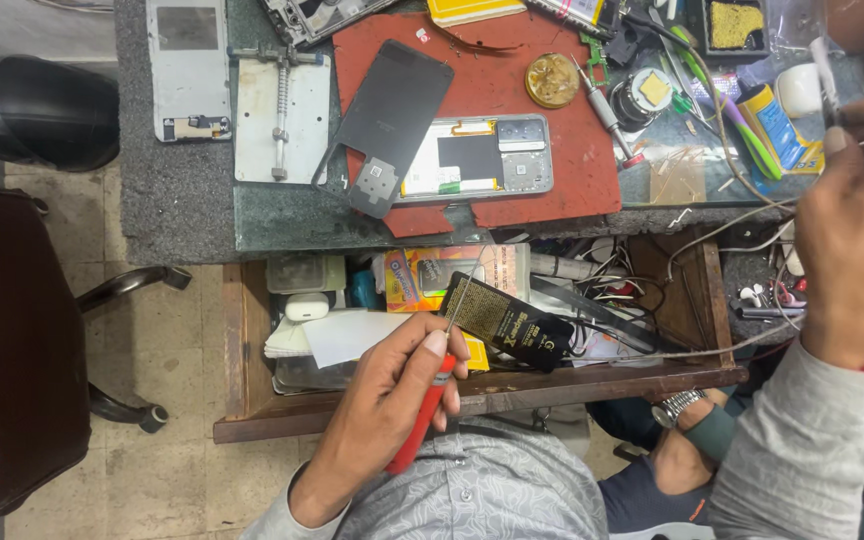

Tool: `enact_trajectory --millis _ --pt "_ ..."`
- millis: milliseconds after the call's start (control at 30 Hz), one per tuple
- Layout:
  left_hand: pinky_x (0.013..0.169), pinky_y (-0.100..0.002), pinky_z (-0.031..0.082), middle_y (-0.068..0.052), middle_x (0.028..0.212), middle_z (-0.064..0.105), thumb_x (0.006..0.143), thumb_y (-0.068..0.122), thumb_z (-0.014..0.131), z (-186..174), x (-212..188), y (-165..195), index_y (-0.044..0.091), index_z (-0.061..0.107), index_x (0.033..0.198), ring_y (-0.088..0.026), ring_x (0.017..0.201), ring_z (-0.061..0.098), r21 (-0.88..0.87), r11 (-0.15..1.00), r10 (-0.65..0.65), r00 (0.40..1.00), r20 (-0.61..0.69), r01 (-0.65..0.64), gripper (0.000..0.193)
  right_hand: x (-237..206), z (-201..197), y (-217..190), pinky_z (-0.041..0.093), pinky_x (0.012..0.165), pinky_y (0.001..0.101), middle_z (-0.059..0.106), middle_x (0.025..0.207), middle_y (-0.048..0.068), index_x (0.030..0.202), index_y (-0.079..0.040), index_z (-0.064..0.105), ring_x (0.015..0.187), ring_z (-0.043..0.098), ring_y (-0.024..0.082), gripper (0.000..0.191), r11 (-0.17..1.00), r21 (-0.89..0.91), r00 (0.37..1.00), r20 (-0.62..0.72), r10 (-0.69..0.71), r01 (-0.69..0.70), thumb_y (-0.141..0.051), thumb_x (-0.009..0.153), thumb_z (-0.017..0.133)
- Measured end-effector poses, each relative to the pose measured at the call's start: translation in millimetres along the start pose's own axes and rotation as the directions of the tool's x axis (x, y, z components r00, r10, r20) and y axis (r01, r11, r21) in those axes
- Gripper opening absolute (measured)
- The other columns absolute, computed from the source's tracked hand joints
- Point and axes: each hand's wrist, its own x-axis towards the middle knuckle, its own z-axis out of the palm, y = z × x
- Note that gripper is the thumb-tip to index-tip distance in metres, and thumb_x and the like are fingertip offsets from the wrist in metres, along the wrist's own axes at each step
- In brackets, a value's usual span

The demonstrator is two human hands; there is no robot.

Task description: The person applies adhesive from a yellow bottle onto the frame of a disassembled smartphone, then uses a red-handled screwdriver to work along the edge of the phone's back cover, pressing and prying it against the frame on a cluttered repair workbench.

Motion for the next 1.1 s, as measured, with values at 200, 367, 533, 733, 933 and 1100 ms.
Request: enact_trajectory --millis 200,367,533,733,933,1100 --pt "0.055 -0.023 0.052 -0.005 0.09 0.061 0.107 0.03 0.045 4 -3 1 0.004 0.059 0.1 -0.008 0.068 0.061 -0.024 0.998 -0.054 0.996 0.067 0.055 0.03 -23 -17 -82 0.05 0.082 0.0252 0.067 0.108 0.003 0.117 0.0 0.062 0.092 0.062 0.01 0.009 0.785 0.6 0.975 0.219 0.025 -0.155 -0.002 0.109 0.065" --pt "0.055 -0.023 0.051 -0.004 0.086 0.06 0.107 0.029 0.047 12 -10 8 0.004 0.06 0.099 -0.007 0.064 0.061 0.015 0.999 -0.034 0.993 0.111 0.032 0.029 -65 5 -135 0.056 0.097 0.0289 0.073 0.113 0.011 0.119 0.003 0.066 0.109 0.07 0.016 0.021 0.419 0.79 0.852 0.519 -0.069 -0.447 0.003 0.098 0.064" --pt "0.053 -0.023 0.052 -0.002 0.083 0.06 0.106 0.03 0.047 14 -14 14 0.004 0.059 0.096 -0.006 0.063 0.061 0.081 0.996 -0.047 0.994 0.1 0.038 0.031 -75 12 -147 0.056 0.096 0.0291 0.071 0.113 0.012 0.121 0.007 0.067 0.109 0.07 0.017 0.023 0.416 0.833 0.892 0.441 -0.104 -0.364 0.007 0.098 0.066" --pt "0.053 -0.023 0.052 -0.002 0.084 0.06 0.106 0.031 0.046 13 -12 15 0.004 0.059 0.097 -0.007 0.063 0.061 0.072 0.997 -0.047 0.993 0.108 0.039 0.031 -75 11 -149 0.054 0.088 0.0256 0.071 0.111 0.012 0.12 0.007 0.068 0.1 0.067 0.014 0.026 0.528 0.809 0.919 0.374 -0.124 -0.258 0.01 0.095 0.069" --pt "0.053 -0.023 0.053 -0.002 0.084 0.059 0.106 0.03 0.046 13 -12 15 0.004 0.059 0.097 -0.007 0.063 0.062 0.049 0.998 -0.055 0.993 0.105 0.05 0.03 -73 14 -146 0.052 0.081 0.0247 0.072 0.108 0.012 0.117 0.005 0.071 0.09 0.065 0.013 0.031 0.59 0.785 0.931 0.335 -0.147 -0.19 0.013 0.087 0.074" --pt "0.054 -0.023 0.052 -0.003 0.085 0.06 0.107 0.03 0.046 12 -14 17 0.003 0.059 0.098 -0.007 0.064 0.061 0.023 0.998 -0.064 0.992 0.11 0.061 0.03 -70 17 -144 0.055 0.086 0.0265 0.073 0.112 0.011 0.112 0.004 0.071 0.099 0.067 0.015 0.028 0.571 0.803 0.923 0.334 -0.193 -0.172 0.013 0.085 0.075"
